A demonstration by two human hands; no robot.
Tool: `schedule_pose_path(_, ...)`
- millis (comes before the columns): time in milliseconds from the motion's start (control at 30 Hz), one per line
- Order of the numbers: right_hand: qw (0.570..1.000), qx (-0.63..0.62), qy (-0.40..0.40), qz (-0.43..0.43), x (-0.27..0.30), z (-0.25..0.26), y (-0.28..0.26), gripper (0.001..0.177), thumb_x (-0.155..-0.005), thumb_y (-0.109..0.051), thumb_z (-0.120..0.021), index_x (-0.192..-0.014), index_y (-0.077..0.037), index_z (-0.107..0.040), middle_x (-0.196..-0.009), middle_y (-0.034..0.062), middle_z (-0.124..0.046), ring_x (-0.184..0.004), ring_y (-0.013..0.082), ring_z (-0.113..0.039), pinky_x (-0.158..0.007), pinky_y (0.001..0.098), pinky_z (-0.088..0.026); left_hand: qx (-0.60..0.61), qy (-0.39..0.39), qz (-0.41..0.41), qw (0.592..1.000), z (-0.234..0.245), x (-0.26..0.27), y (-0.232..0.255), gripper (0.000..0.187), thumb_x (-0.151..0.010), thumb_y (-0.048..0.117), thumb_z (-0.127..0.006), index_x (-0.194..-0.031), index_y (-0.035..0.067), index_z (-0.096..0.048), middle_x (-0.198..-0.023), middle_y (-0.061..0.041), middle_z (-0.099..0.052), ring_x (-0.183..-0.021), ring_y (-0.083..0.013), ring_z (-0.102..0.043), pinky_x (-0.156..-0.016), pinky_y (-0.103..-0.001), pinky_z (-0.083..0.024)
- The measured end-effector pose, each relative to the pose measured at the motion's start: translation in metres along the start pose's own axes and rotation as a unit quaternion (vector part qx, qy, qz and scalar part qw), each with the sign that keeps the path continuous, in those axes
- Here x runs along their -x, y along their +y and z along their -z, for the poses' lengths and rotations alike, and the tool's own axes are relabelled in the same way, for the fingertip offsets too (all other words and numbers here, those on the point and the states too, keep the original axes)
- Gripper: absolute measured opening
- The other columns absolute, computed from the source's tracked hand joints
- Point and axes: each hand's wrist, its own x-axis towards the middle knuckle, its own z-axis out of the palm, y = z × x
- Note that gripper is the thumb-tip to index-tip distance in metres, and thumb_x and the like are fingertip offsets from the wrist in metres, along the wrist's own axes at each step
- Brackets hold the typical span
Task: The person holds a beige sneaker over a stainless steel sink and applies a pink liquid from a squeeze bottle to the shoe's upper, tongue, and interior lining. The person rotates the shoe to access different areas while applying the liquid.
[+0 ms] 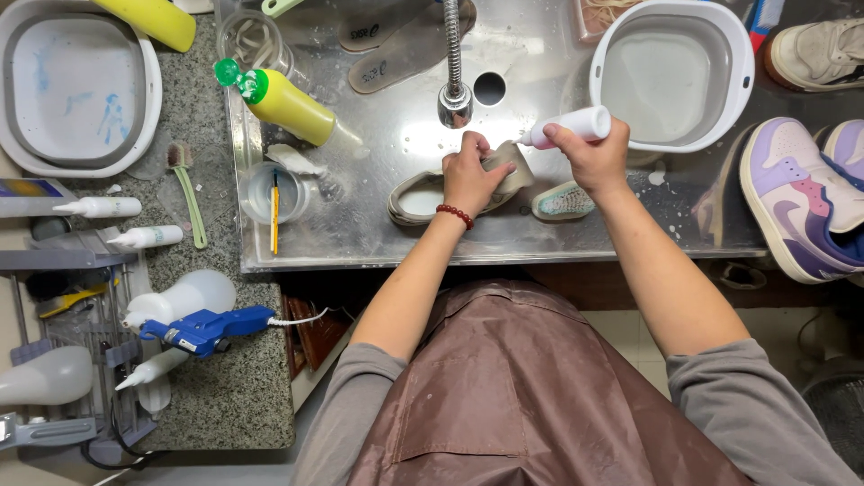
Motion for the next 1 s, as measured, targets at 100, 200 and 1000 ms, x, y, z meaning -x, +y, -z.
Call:
schedule_pose_path(100, 1.0, -0.003, -0.016, 0.012, 0.002, -0.001, -0.011, 0.024, -0.093, -0.02, -0.085, -0.098, 0.002, -0.075, -0.091, 0.0074, -0.077, -0.082, 0.0111, -0.072, -0.074, 0.0244, -0.057, 0.003, -0.005, 0.007, 1.0, 0.001, 0.0, -0.001, 0.059, -0.072, 0.035, -0.091, -0.108, 0.013, -0.049, -0.088, -0.004, -0.071, -0.083, -0.0232, -0.068, -0.096, -0.039, -0.041)
schedule_pose_path(200, 0.999, 0.014, -0.028, 0.008, 0.005, 0.002, -0.011, 0.024, -0.091, -0.018, -0.085, -0.098, 0.003, -0.076, -0.091, 0.0091, -0.077, -0.083, 0.012, -0.073, -0.074, 0.0248, -0.057, 0.013, -0.002, 0.008, 1.0, -0.002, 0.0, -0.001, 0.059, -0.072, 0.034, -0.091, -0.108, 0.013, -0.05, -0.089, -0.004, -0.071, -0.084, -0.0229, -0.069, -0.096, -0.039, -0.041)
schedule_pose_path(1000, 0.993, 0.105, -0.043, 0.039, 0.015, 0.009, -0.018, 0.022, -0.09, -0.017, -0.086, -0.094, 0.002, -0.075, -0.086, 0.0092, -0.076, -0.076, 0.0102, -0.069, -0.069, 0.0252, -0.055, 0.084, -0.032, 0.036, 0.995, 0.015, -0.001, 0.01, 0.043, -0.075, 0.028, -0.088, -0.109, 0.014, -0.067, -0.091, -0.006, -0.075, -0.085, -0.0233, -0.073, -0.087, -0.037, -0.055)
